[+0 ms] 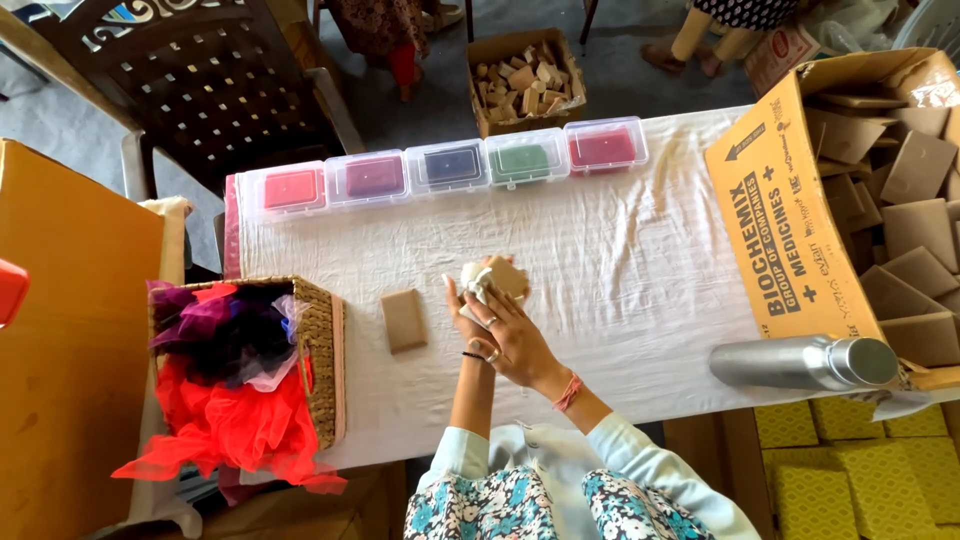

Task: The person wipes small plastic boxes and cardboard boxes one at a time with a white cloth at a table, then places the wiped items into a large cardboard box beside the table. They repeatedly take items from the table, rub them with the cloth on several sides, and set finished items into the box.

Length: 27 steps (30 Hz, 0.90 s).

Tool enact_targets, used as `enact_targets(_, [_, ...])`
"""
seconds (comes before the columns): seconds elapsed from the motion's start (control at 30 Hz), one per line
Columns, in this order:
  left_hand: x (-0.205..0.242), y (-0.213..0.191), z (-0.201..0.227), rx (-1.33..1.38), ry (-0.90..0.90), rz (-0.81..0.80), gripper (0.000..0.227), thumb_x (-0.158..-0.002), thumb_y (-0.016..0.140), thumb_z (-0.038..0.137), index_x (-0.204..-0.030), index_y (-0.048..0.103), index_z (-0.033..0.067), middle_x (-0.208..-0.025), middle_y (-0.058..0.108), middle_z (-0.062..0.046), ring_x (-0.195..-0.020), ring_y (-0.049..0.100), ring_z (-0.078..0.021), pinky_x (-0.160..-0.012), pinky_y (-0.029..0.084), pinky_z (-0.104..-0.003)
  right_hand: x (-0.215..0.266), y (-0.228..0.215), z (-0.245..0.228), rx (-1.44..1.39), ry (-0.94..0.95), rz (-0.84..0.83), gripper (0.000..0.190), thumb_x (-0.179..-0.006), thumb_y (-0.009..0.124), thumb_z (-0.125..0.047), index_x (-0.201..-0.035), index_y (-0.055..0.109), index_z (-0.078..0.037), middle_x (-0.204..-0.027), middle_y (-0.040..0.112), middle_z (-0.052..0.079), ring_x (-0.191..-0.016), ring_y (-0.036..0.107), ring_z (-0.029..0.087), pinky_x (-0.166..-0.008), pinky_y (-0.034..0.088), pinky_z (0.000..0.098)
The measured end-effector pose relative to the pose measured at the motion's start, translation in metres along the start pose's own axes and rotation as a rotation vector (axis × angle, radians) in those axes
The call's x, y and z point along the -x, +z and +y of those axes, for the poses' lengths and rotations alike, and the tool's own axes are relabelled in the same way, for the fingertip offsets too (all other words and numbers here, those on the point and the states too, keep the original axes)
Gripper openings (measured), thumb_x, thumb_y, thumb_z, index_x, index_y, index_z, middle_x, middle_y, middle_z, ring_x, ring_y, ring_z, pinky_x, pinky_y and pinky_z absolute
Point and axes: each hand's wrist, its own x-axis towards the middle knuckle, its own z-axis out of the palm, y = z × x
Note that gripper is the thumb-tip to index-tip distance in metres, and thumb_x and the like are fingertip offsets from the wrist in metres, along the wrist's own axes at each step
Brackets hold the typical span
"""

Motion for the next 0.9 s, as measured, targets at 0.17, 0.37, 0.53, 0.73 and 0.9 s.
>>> enact_targets(0.17, [0.011,0.007,0.006,-0.002,-0.126,0.176,0.087,-0.096,0.034,0.075,-0.149,0.05,0.0073,-0.142,0.059,-0.016,-0.125,0.06,-0.0309,-0.106,0.05,-0.046,-0.015,-0.007,0.025,-0.011,0.066,0.057,0.063,-0.105,0.047,-0.045,-0.157,0.04,-0.01,-0.164,0.038,0.019,-0.156,0.026,0.036,-0.127,0.022,0.05])
enact_targets(0.37, [0.001,0.01,0.007,0.093,-0.054,0.168,0.085,-0.094,0.034,0.076,-0.142,0.055,0.0084,-0.137,0.061,-0.018,-0.118,0.061,-0.0342,-0.098,0.053,-0.046,0.001,-0.002,0.007,-0.033,0.031,0.078,0.063,-0.105,0.048,-0.041,-0.157,0.039,-0.006,-0.163,0.034,0.025,-0.153,0.025,0.043,-0.125,0.023,0.052])
enact_targets(0.53, [0.008,-0.06,-0.017,0.02,-0.182,0.162,0.084,-0.079,0.037,0.078,-0.131,0.058,0.0147,-0.128,0.064,-0.012,-0.11,0.063,-0.0271,-0.09,0.058,-0.047,-0.009,0.001,0.022,0.035,-0.07,0.063,0.059,-0.102,0.053,-0.041,-0.153,0.046,-0.013,-0.16,0.04,0.02,-0.152,0.03,0.041,-0.126,0.025,0.0522])
enact_targets(0.73, [0.003,-0.011,0.0,-0.04,-0.226,0.258,0.077,-0.097,0.04,0.069,-0.138,0.063,0.008,-0.133,0.062,-0.011,-0.121,0.061,-0.0251,-0.099,0.055,-0.042,-0.021,-0.005,0.058,-0.072,0.117,0.125,0.054,-0.105,0.05,-0.03,-0.154,0.044,-0.008,-0.159,0.044,0.019,-0.151,0.036,0.039,-0.124,0.028,0.0479])
enact_targets(0.9, [0.006,0.009,-0.002,-0.111,-0.109,0.44,0.066,-0.085,0.038,0.045,-0.137,0.062,0.0113,-0.133,0.065,-0.011,-0.118,0.063,-0.0286,-0.096,0.056,-0.045,0.007,0.033,0.075,-0.63,0.514,0.4,0.054,-0.105,0.047,-0.02,-0.155,0.039,0.0,-0.161,0.042,0.019,-0.152,0.038,0.029,-0.123,0.031,0.0372])
